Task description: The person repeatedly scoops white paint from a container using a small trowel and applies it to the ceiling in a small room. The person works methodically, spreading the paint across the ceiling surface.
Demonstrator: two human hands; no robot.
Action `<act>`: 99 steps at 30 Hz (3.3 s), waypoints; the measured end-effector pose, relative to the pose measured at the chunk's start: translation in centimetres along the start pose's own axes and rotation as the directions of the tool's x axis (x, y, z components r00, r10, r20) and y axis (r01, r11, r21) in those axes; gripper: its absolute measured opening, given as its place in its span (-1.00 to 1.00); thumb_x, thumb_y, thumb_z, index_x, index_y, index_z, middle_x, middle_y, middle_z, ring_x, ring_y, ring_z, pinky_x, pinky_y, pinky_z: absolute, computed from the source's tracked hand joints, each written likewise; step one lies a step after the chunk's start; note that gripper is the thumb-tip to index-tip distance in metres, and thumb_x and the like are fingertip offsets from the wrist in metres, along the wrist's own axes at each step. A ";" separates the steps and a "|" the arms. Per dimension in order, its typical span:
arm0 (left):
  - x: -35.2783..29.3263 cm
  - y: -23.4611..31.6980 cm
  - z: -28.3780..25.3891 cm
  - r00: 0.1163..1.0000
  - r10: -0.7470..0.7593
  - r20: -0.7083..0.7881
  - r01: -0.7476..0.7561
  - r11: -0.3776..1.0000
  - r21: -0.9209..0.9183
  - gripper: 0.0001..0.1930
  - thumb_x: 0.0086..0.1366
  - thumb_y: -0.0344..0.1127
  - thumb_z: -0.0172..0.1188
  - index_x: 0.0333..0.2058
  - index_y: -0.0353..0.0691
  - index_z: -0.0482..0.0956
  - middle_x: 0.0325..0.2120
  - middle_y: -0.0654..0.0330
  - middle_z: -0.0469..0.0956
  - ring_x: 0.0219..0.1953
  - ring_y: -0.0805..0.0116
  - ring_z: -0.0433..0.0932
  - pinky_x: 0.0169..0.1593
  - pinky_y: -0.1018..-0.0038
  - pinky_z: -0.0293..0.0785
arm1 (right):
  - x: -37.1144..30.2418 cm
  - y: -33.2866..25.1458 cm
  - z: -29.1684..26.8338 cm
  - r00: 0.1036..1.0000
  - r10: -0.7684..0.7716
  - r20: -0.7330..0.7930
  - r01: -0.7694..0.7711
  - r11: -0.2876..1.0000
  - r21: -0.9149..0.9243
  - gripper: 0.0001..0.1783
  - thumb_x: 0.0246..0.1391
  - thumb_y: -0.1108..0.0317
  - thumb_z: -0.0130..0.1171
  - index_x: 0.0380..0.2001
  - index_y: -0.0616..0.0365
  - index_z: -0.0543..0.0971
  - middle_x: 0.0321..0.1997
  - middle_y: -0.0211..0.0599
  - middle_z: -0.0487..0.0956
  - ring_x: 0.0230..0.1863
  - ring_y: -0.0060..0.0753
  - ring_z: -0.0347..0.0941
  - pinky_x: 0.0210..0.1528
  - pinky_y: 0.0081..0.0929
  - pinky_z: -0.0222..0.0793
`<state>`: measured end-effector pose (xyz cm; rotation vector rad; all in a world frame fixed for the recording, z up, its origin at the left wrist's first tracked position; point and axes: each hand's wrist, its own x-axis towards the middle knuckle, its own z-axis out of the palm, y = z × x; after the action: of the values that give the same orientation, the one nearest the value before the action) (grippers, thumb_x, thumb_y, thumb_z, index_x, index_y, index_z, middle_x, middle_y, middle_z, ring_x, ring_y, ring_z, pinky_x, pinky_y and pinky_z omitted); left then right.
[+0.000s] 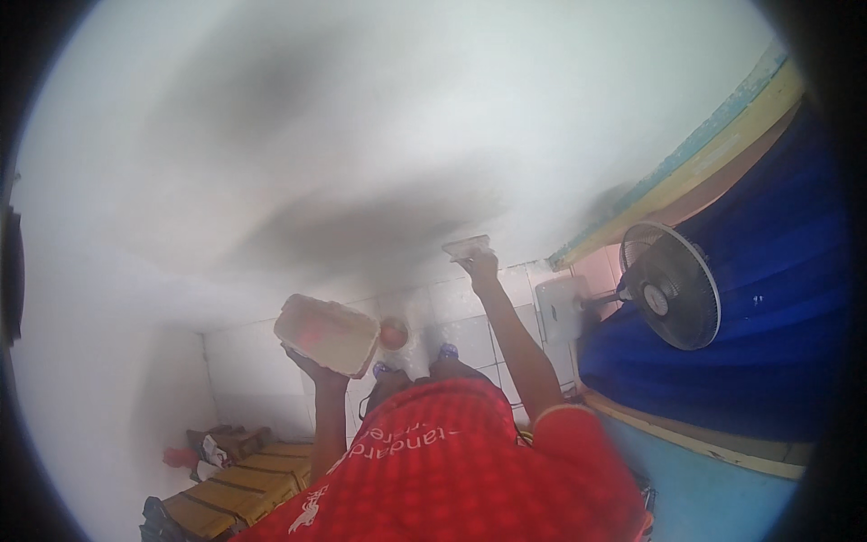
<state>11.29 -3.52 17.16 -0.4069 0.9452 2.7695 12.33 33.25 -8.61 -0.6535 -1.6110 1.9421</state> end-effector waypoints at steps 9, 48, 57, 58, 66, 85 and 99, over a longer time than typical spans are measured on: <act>-0.9 0.1 -0.6 0.997 0.072 0.007 -0.073 0.992 0.101 -0.60 0.54 0.04 -0.27 0.05 -0.08 0.40 -0.16 0.27 0.54 -0.12 0.36 0.61 -0.08 0.30 0.67 | -1.5 -21.5 2.7 0.996 -0.047 -0.079 0.060 0.984 0.166 -0.71 0.32 0.38 0.10 -0.03 0.40 0.51 -0.12 -0.20 0.57 -0.08 -0.33 0.55 0.01 -0.45 0.59; 4.2 -5.6 0.5 0.857 -0.142 0.496 0.305 0.914 -0.266 -0.28 0.38 0.41 -0.22 0.31 0.07 0.27 0.20 0.18 0.39 0.24 0.08 0.38 0.30 -0.13 0.30 | 12.0 -8.3 -11.3 0.967 -0.058 -0.247 -0.065 0.885 -0.461 -0.77 0.35 0.43 0.00 -0.31 0.40 0.55 -0.30 -0.14 0.59 -0.31 -0.33 0.59 -0.16 -0.35 0.70; 2.5 -4.5 -0.4 0.815 -0.168 0.555 0.321 0.928 -0.190 -0.39 0.52 0.14 -0.18 0.41 0.03 0.08 0.31 0.10 0.24 0.32 0.02 0.28 0.38 -0.11 0.18 | -9.8 -32.3 2.1 1.000 -0.010 -0.001 0.010 1.000 0.005 -0.76 0.32 0.27 0.19 -0.14 0.24 0.49 -0.22 -0.41 0.50 -0.23 -0.56 0.42 -0.16 -0.51 0.43; 2.7 -4.3 -0.2 0.812 -0.154 0.563 0.329 0.917 -0.225 -0.40 0.52 0.12 -0.17 0.41 0.01 0.08 0.30 0.08 0.24 0.31 0.00 0.28 0.38 -0.11 0.18 | -11.4 -32.2 2.4 0.999 -0.044 0.002 0.044 0.996 -0.080 -0.75 0.32 0.26 0.20 -0.15 0.24 0.50 -0.23 -0.42 0.51 -0.25 -0.59 0.41 -0.18 -0.51 0.41; 3.3 -1.2 2.0 0.839 -0.104 0.534 0.329 0.878 -0.347 0.05 0.14 0.61 -0.06 0.33 -0.17 0.21 0.17 -0.10 0.35 0.24 -0.13 0.33 0.28 -0.13 0.31 | -20.0 -36.8 12.2 0.648 -0.299 0.700 0.726 0.521 -0.449 -0.79 0.06 0.39 0.37 -0.27 0.28 0.65 -0.35 -0.15 0.68 -0.41 -0.29 0.62 -0.32 -0.44 0.50; 2.1 8.1 2.1 0.778 -0.067 0.625 0.427 0.786 -0.448 -0.10 0.18 0.49 0.10 0.26 -0.10 0.29 0.06 0.02 0.39 0.19 0.01 0.29 0.30 -0.05 0.23 | -25.2 -39.1 23.5 0.782 -0.157 0.603 0.512 0.713 -0.479 -0.77 -0.06 0.45 0.41 -0.28 0.27 0.67 -0.44 -0.20 0.70 -0.54 -0.39 0.63 -0.46 -0.51 0.48; 3.3 9.7 0.1 0.728 -0.039 0.685 0.385 0.850 -0.360 -0.02 0.13 0.54 0.12 0.28 -0.13 0.26 0.06 0.00 0.38 0.18 0.00 0.29 0.28 -0.07 0.26 | -27.3 -38.2 26.9 0.667 -0.300 0.682 0.622 0.728 -0.288 -0.86 0.04 0.49 0.38 -0.32 0.33 0.68 -0.41 -0.18 0.70 -0.47 -0.41 0.66 -0.44 -0.53 0.53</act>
<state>5.60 -10.68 21.72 0.3840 0.0164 2.5629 18.31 1.14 34.48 0.2862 -2.4227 1.3652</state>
